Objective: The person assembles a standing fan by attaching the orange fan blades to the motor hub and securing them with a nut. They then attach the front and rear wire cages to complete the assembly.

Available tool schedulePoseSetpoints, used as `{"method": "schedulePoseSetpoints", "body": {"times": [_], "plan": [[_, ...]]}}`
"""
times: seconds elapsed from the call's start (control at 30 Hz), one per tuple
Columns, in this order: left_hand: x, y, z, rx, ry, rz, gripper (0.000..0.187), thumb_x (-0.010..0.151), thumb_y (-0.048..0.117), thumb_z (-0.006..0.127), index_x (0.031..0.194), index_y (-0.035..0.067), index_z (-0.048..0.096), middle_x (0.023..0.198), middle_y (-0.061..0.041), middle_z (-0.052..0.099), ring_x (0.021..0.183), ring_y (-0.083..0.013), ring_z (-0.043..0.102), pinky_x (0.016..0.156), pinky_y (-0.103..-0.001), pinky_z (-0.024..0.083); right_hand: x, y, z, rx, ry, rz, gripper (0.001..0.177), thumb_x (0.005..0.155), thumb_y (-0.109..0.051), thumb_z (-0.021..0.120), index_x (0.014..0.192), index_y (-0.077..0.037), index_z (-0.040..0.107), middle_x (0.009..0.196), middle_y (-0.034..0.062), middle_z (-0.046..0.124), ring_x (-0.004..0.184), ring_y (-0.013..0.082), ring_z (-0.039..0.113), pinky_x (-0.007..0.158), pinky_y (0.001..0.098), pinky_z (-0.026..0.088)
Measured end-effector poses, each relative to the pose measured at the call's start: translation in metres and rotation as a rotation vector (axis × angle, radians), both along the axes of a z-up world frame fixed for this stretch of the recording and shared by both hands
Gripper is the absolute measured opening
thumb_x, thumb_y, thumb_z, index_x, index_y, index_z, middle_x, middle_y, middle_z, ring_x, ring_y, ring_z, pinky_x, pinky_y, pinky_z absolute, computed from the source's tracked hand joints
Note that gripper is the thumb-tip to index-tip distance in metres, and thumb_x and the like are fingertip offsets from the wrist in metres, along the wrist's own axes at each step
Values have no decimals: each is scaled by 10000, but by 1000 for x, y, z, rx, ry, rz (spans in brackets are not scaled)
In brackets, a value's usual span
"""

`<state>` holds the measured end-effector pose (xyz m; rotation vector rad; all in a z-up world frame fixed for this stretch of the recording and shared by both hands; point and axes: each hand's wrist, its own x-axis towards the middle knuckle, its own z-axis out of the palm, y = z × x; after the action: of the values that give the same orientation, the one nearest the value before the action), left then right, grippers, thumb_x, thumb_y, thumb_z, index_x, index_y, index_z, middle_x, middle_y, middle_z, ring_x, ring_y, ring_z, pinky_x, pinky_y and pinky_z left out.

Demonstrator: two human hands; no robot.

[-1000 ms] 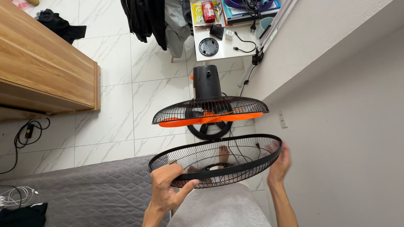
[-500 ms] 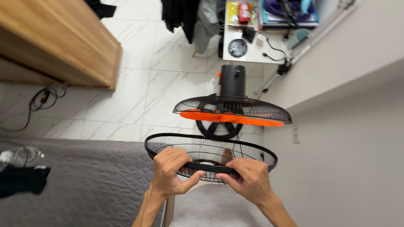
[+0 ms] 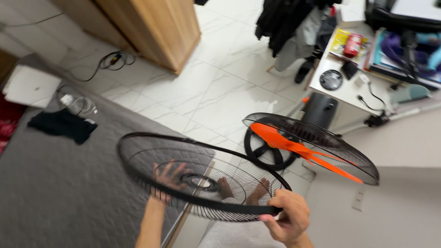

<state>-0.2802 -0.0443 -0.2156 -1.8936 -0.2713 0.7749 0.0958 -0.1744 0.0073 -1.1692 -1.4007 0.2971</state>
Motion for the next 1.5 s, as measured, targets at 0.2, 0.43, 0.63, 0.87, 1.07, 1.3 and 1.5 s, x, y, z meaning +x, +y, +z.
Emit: {"method": "schedulePoseSetpoints", "body": {"times": [0.2, 0.43, 0.63, 0.87, 1.07, 1.3, 1.5], "plan": [[12, -17, -24, 620, 1063, -365, 521, 948, 633, 388, 1136, 178, 560, 1199, -71, 537, 1161, -278, 483, 1028, -588, 372, 13, 15, -60, -8, 437, 84, 555, 939, -489, 759, 800, 11, 560, 626, 2, 480, 543, 109, 408, 573, 283, 352], [-45, -32, 9, 821, 1994, -86, 512, 1080, 477, 398, 837, 93, 636, 806, -39, 515, 791, -182, 487, 844, -381, 491, 38, 51, -124, -339, 873, -90, 507, 1047, -439, 587, 1210, 39, 635, 994, 36, 632, 841, 112, 553, 737, 270, 454], [-95, -52, 82, 638, 2307, -359, 465, 979, 569, 534, 868, 143, 680, 861, 15, 617, 779, -106, 546, 711, -281, 448, 24, 37, -143, -860, 710, 53, 478, 1044, -372, 369, 1338, -64, 585, 1247, 90, 706, 1116, 158, 680, 954, 278, 526], [-35, -42, 119, 1054, 2720, -859, 496, 764, 572, 800, 769, 98, 651, 672, 98, 452, 592, -24, 395, 510, -244, 296, 45, -21, -177, -1182, 633, -338, 401, 951, -103, 570, 1351, -94, 547, 1240, 142, 686, 1071, 246, 696, 850, 391, 578], [98, -31, 160, 1623, 2795, -1496, 494, 656, 439, 921, 607, 89, 576, 550, 52, 476, 530, -87, 408, 492, -287, 328, 20, -57, -101, -596, 154, -554, 260, 1024, -29, 594, 1282, -59, 605, 1280, 102, 671, 1182, 218, 664, 1051, 338, 522], [182, -41, 171, 2504, 2826, -1034, 349, 681, 315, 870, 753, 76, 626, 711, -46, 611, 676, -266, 579, 661, -397, 392, -6, -29, -22, -623, -302, -147, 352, 790, -137, 782, 1128, -73, 708, 1106, 92, 696, 1107, 298, 619, 981, 423, 471], [217, -53, 186, 3010, 2480, -776, 229, 755, 170, 811, 897, 64, 667, 804, -61, 631, 722, -281, 588, 712, -408, 453, 13, -64, -35, -779, -237, -224, 263, 789, -204, 827, 1027, -120, 755, 830, 12, 677, 806, 215, 591, 790, 381, 471]]}}
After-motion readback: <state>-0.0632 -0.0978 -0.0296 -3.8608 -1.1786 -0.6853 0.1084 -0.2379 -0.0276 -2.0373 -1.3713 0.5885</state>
